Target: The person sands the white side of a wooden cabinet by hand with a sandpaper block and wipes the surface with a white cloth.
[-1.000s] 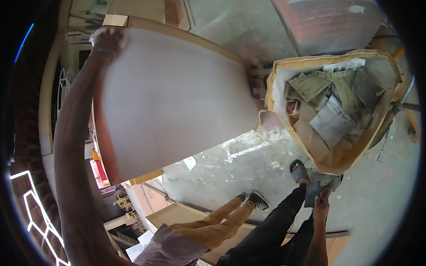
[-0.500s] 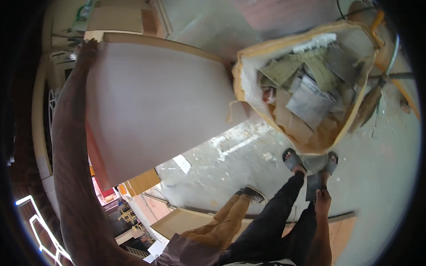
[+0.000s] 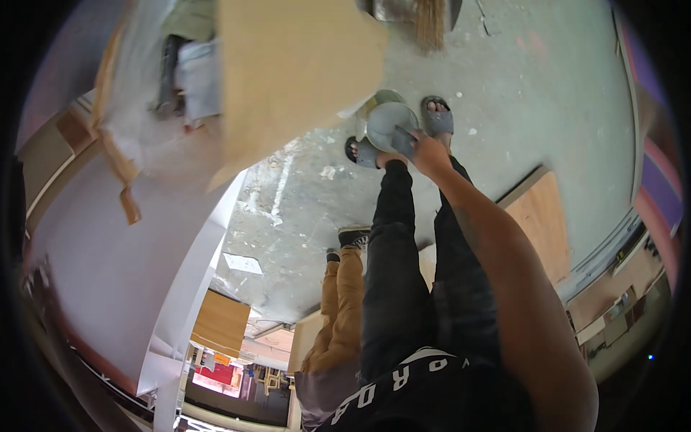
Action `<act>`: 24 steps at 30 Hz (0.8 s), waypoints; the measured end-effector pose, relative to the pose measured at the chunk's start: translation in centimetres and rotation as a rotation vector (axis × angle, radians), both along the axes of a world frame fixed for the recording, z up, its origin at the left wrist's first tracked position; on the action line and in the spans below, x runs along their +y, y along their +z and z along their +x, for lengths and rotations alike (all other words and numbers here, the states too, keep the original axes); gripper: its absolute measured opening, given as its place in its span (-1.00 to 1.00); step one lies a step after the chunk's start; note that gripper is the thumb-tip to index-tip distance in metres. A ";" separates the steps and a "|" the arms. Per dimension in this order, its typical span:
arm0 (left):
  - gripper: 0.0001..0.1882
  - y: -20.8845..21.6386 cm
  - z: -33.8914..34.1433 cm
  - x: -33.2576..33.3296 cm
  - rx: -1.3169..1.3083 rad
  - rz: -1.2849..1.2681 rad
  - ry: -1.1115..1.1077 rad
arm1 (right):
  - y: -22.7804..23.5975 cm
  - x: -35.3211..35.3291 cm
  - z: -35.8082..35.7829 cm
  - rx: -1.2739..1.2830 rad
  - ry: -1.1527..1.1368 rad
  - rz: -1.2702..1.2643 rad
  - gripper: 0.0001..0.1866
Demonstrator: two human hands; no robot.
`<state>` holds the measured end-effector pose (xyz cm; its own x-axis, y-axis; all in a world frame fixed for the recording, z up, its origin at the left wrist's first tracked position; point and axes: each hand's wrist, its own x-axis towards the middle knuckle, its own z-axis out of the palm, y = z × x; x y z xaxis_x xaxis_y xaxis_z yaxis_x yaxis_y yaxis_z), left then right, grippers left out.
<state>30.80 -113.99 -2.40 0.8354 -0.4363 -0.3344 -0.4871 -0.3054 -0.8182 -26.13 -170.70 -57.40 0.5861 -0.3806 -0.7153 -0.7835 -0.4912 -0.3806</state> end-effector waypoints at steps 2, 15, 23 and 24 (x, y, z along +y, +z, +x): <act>-0.54 1.5 -1.3 -0.6 0.018 -0.036 -0.009 | -3.2 0.3 1.0 -0.011 0.106 0.018 -0.64; -0.46 1.6 -17.7 -12.0 0.081 0.300 0.106 | -26.9 3.4 5.5 0.315 -0.035 0.088 -0.64; -0.45 -0.9 -19.3 -13.4 -0.013 0.431 0.107 | -32.3 4.1 4.4 0.300 0.025 0.069 -0.60; -0.44 -1.0 -20.0 -14.3 -0.044 0.366 0.162 | -31.5 4.6 5.3 0.316 0.183 0.102 -0.60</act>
<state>10.78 -128.33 -3.40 0.9006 -0.1563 -0.4057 -0.4186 -0.0603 -0.9061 -20.81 -166.10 -88.92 0.3826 -0.2075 -0.9003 -0.7725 -0.6064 -0.1885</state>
